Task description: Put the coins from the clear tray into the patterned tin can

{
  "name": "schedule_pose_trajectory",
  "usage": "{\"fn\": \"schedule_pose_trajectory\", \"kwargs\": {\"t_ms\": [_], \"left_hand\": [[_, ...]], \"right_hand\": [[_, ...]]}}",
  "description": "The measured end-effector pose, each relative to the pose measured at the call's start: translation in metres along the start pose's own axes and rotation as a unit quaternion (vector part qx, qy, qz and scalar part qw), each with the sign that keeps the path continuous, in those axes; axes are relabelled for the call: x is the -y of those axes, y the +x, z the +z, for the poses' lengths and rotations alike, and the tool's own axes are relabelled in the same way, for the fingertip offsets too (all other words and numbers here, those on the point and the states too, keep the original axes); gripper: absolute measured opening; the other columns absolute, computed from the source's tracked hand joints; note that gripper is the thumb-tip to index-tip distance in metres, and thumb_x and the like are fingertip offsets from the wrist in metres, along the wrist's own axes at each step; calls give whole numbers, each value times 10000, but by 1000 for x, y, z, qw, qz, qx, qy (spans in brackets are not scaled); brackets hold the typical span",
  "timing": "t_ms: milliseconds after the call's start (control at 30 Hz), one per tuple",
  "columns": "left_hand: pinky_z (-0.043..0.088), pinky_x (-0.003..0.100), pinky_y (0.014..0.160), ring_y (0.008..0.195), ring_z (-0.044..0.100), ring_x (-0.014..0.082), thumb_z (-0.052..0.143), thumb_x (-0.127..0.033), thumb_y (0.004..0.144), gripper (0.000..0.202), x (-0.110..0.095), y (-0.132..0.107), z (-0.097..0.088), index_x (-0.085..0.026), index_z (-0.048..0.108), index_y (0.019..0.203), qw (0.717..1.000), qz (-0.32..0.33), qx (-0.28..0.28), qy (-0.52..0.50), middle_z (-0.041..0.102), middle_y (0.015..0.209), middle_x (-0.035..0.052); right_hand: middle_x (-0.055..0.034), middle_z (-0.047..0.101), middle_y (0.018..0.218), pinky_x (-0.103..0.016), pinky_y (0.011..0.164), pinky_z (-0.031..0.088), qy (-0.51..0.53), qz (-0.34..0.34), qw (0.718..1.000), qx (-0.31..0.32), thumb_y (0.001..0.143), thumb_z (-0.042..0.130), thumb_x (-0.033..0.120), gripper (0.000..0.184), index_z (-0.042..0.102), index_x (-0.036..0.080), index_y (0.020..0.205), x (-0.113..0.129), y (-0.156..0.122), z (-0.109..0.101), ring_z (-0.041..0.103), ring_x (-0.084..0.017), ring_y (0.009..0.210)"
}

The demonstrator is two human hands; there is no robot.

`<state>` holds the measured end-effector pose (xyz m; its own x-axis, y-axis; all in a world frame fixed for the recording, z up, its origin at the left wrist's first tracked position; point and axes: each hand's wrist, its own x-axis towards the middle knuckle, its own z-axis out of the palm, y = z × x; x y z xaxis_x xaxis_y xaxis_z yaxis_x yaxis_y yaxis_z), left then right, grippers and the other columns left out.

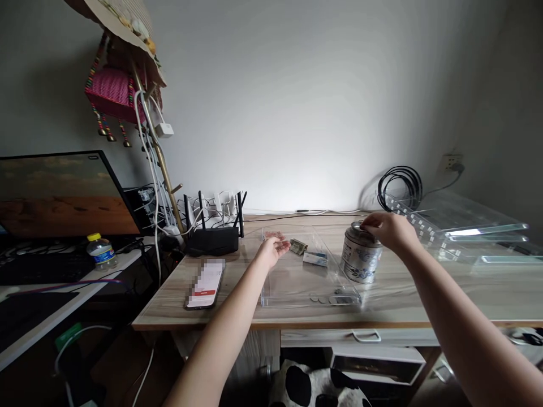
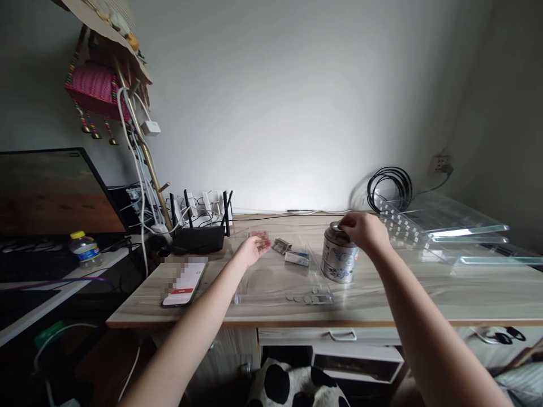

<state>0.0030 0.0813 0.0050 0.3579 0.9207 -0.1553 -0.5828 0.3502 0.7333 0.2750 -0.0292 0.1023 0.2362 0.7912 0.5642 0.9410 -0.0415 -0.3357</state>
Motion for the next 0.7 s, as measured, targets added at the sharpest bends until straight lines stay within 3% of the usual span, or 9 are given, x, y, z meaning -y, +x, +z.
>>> {"fn": "schedule_pose_trajectory", "kwargs": {"t_ms": [100,167,200,300,333,433,500,600,700], "left_hand": [[467,274,669,668,599,151,375,-103,752,143,-1,-3,1,-75,514,735,1000,-12,6,23,584,688,120],[458,280,676,687,601,163,368,-142,770,160,-3,-7,2,-77,510,731,999,-21,16,31,588,699,127],[453,286,679,701,601,171,364,-175,783,182,-4,-9,2,-79,510,732,999,-30,26,35,590,709,133],[437,311,690,761,594,203,342,-331,814,316,-7,-16,4,-77,524,773,990,-80,104,53,593,767,160],[431,317,693,775,588,210,332,-389,813,371,-7,-18,5,-76,530,797,983,-101,141,61,592,783,164],[422,308,662,705,574,188,287,-510,797,490,-6,-22,6,-94,543,839,965,-133,214,70,585,743,123],[411,279,609,614,545,157,246,-546,791,536,-5,-22,5,-108,551,843,964,-129,224,64,565,679,88],[391,257,566,581,522,146,196,-594,772,608,-4,-20,5,-117,551,899,960,-138,235,62,545,657,75],[404,301,630,650,547,171,196,-622,753,633,-4,-20,6,-135,520,995,950,-151,260,82,559,721,88]], "right_hand": [[-22,642,656,-216,526,407,39,8,992,120,600,561,307,201,663,180,717,-23,24,2,569,-144,618],[-26,638,643,-226,545,413,19,0,988,151,589,571,307,214,672,177,725,-19,28,2,566,-150,619],[-32,641,671,-236,557,415,1,-8,992,125,598,565,316,234,675,181,755,-10,25,2,566,-157,639],[-52,632,861,-243,588,415,-6,-51,998,-32,705,463,349,304,644,198,897,32,3,11,559,-160,730],[-48,622,904,-232,582,410,8,-76,996,-40,741,421,347,308,633,205,915,50,-7,19,556,-146,730],[-42,620,865,-208,543,382,23,-192,972,132,771,410,370,305,623,202,911,99,-34,57,541,-119,650],[-55,619,822,-217,548,369,3,-227,955,189,777,412,343,278,634,181,813,121,-45,84,541,-137,665],[-71,614,746,-241,534,360,-7,-225,955,196,764,422,278,243,627,179,680,134,-50,107,545,-168,659],[-56,617,761,-253,529,368,1,-214,961,177,760,423,280,228,630,209,700,123,-47,93,546,-167,644]]}}
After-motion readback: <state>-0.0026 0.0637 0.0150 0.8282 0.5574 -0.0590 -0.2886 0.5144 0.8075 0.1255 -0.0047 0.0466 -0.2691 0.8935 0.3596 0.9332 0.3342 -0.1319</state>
